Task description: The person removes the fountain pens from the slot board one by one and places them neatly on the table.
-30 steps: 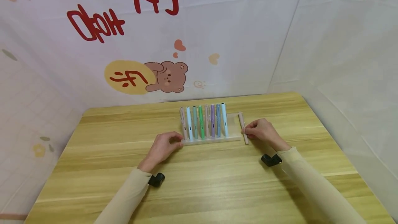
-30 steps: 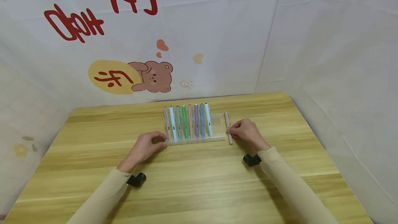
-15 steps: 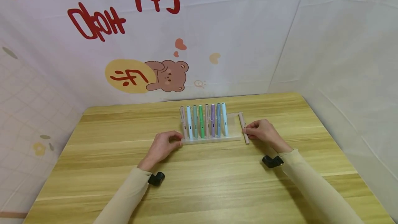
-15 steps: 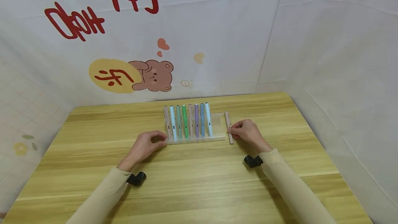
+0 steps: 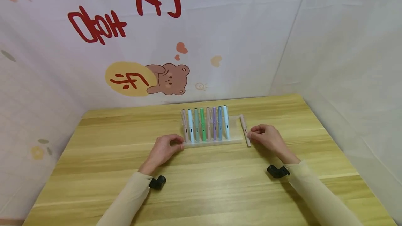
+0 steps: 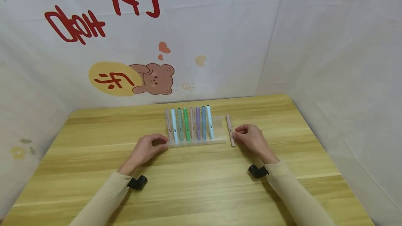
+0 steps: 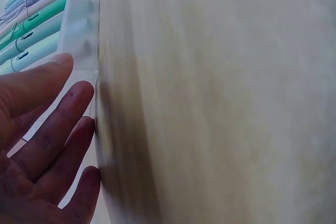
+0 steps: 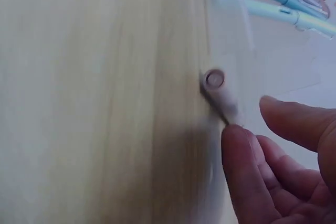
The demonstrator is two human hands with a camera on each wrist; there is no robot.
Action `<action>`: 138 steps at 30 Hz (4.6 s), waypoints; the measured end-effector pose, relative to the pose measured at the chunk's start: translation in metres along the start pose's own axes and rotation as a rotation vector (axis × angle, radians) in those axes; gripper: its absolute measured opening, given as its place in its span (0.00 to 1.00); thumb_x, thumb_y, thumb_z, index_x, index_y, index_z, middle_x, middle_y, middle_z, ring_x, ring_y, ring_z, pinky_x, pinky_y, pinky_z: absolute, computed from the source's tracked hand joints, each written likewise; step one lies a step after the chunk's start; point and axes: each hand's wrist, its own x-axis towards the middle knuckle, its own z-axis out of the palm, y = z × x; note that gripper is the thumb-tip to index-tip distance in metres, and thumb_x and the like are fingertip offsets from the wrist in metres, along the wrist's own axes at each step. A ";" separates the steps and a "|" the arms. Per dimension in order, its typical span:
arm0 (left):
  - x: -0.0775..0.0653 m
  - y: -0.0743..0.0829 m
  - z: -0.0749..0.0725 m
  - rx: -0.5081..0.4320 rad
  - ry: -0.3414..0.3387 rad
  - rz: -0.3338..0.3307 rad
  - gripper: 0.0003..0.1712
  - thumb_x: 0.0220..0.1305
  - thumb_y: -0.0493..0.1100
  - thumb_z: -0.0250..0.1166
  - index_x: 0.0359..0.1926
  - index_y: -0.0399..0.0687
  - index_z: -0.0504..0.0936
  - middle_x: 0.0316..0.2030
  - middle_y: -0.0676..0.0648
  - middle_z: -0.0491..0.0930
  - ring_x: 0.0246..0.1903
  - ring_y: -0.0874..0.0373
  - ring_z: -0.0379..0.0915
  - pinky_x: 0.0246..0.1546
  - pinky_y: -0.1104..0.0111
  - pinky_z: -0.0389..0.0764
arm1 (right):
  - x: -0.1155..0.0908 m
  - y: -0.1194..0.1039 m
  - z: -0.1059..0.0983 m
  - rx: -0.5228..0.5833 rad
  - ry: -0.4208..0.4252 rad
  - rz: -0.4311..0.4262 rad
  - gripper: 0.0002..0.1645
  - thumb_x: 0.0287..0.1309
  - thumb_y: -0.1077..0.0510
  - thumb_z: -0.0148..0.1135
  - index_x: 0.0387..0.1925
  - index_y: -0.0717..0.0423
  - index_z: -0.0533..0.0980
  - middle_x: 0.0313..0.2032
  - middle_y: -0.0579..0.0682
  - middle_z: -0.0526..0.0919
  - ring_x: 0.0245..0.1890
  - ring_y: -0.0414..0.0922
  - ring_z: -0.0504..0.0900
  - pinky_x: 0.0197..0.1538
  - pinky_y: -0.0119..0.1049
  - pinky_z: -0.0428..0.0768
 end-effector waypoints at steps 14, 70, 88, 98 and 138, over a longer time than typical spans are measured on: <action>-0.001 -0.002 0.003 -0.015 0.017 0.009 0.08 0.63 0.40 0.75 0.44 0.48 0.89 0.42 0.52 0.89 0.49 0.51 0.83 0.56 0.51 0.78 | -0.014 -0.017 0.010 0.195 0.140 -0.163 0.22 0.72 0.55 0.65 0.58 0.67 0.79 0.50 0.62 0.86 0.49 0.50 0.84 0.46 0.25 0.79; -0.003 -0.001 0.006 -0.013 0.035 -0.017 0.08 0.63 0.40 0.75 0.44 0.48 0.89 0.43 0.51 0.89 0.51 0.50 0.82 0.57 0.52 0.78 | 0.016 -0.043 0.062 0.169 0.070 -0.213 0.15 0.69 0.58 0.67 0.52 0.62 0.82 0.44 0.55 0.89 0.47 0.52 0.86 0.53 0.49 0.83; -0.004 -0.001 0.006 -0.015 0.047 -0.012 0.08 0.63 0.38 0.75 0.43 0.47 0.90 0.43 0.50 0.89 0.51 0.49 0.82 0.57 0.51 0.78 | 0.014 -0.049 0.061 0.219 0.121 -0.233 0.14 0.68 0.60 0.69 0.50 0.64 0.82 0.43 0.55 0.88 0.45 0.51 0.86 0.53 0.47 0.83; -0.003 -0.001 0.006 -0.005 0.056 -0.004 0.08 0.62 0.39 0.75 0.43 0.47 0.90 0.43 0.50 0.89 0.51 0.49 0.82 0.57 0.51 0.78 | 0.014 -0.054 0.057 0.286 0.169 -0.259 0.14 0.66 0.59 0.70 0.48 0.64 0.83 0.43 0.57 0.89 0.45 0.51 0.87 0.47 0.28 0.82; -0.004 -0.006 0.006 -0.015 0.047 -0.012 0.07 0.62 0.39 0.76 0.42 0.49 0.90 0.42 0.52 0.89 0.50 0.51 0.82 0.57 0.51 0.78 | -0.007 -0.055 0.033 0.327 0.248 -0.250 0.20 0.68 0.53 0.70 0.52 0.65 0.82 0.46 0.61 0.88 0.42 0.33 0.85 0.45 0.25 0.80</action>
